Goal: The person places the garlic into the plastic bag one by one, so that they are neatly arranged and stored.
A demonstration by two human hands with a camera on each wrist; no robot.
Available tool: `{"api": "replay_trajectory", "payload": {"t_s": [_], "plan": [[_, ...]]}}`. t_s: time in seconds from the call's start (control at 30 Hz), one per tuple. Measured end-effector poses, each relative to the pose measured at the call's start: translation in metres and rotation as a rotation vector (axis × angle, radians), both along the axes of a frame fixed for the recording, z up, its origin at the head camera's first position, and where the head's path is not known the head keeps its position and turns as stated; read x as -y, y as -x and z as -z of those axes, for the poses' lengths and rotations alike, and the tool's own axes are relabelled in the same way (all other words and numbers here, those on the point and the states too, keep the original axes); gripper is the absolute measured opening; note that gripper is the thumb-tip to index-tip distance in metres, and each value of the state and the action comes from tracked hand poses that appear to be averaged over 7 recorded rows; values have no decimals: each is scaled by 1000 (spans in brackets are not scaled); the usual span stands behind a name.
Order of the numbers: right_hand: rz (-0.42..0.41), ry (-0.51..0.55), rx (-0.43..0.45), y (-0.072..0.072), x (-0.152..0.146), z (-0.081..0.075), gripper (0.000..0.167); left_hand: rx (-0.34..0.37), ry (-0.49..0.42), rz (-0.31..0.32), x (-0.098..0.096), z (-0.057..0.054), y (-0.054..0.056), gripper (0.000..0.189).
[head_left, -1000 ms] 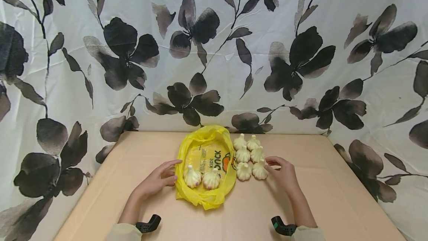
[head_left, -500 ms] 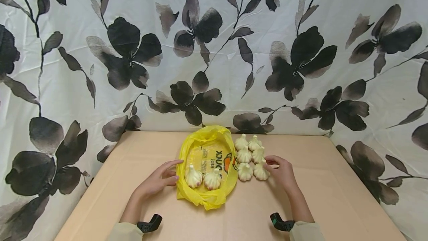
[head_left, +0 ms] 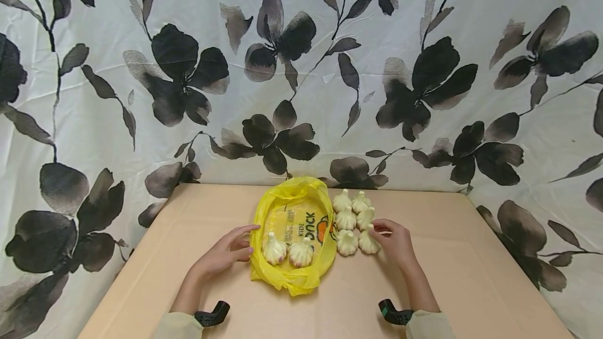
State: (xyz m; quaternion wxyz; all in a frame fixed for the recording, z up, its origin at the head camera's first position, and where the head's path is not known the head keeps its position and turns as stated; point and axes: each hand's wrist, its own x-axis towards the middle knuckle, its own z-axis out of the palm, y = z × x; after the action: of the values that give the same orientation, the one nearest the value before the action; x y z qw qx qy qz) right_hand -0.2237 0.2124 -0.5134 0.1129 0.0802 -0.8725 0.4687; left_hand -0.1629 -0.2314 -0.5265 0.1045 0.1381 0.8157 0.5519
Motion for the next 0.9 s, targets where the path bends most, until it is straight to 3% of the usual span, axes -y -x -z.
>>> {"api": "replay_trajectory", "payload": {"t_s": [0.6, 0.9], "plan": [[-6, -32, 21, -4, 1, -9, 22, -9, 23, -16, -3, 0, 2, 58], [-28, 3, -21, -7, 4, -18, 21, 4, 34, -29, -2, 1, 2, 57]]}}
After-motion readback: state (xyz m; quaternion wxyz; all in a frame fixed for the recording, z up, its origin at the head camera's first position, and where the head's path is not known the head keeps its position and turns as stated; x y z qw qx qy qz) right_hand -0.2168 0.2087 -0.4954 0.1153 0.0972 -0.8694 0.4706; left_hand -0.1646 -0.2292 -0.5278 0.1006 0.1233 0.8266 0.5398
